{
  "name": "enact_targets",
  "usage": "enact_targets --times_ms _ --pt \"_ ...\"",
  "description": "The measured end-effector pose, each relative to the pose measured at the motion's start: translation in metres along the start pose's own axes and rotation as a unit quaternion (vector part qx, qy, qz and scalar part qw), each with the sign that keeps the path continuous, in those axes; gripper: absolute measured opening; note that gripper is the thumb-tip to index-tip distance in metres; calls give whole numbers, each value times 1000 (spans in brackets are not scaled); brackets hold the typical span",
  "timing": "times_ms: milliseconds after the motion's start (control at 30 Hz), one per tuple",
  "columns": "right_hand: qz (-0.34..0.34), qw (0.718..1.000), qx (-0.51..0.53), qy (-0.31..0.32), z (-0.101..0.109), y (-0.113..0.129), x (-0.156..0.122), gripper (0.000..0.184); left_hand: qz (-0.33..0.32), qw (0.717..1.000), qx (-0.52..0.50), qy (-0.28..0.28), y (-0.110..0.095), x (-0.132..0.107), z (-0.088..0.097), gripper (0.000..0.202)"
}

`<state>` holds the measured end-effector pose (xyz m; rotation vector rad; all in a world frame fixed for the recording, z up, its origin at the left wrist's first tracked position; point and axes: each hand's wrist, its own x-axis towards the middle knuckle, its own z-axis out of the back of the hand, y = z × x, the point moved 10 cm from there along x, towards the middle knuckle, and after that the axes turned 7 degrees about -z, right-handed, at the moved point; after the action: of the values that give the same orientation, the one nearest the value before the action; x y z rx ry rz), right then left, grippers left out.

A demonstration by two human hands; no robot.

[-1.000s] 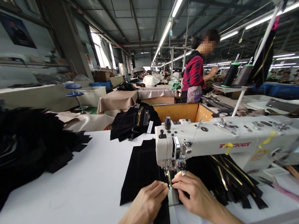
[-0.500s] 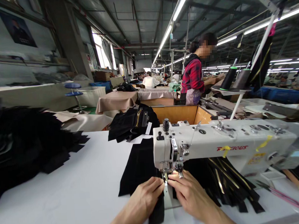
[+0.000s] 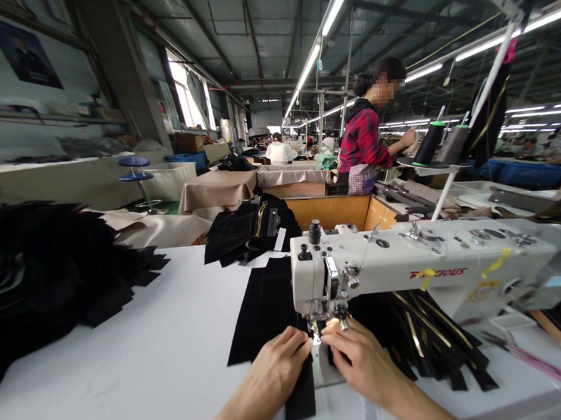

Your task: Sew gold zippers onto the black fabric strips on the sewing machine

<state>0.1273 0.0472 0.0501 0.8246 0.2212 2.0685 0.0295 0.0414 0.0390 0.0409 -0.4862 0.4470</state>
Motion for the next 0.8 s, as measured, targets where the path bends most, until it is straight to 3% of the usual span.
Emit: enact_targets --times_ms 167,333,600,800 --pt "-53 998 -38 10 -15 -14 16 20 80 987 -111 -82 26 -6 7 27" --pt "-103 993 -56 -30 -24 -27 21 17 124 976 -129 -127 50 -11 5 26" --pt "-122 990 -51 -39 -31 -30 19 17 116 976 -140 -116 43 -10 8 22" --pt "-114 993 -7 -35 -26 -33 19 14 64 986 -122 -93 28 -6 6 29"
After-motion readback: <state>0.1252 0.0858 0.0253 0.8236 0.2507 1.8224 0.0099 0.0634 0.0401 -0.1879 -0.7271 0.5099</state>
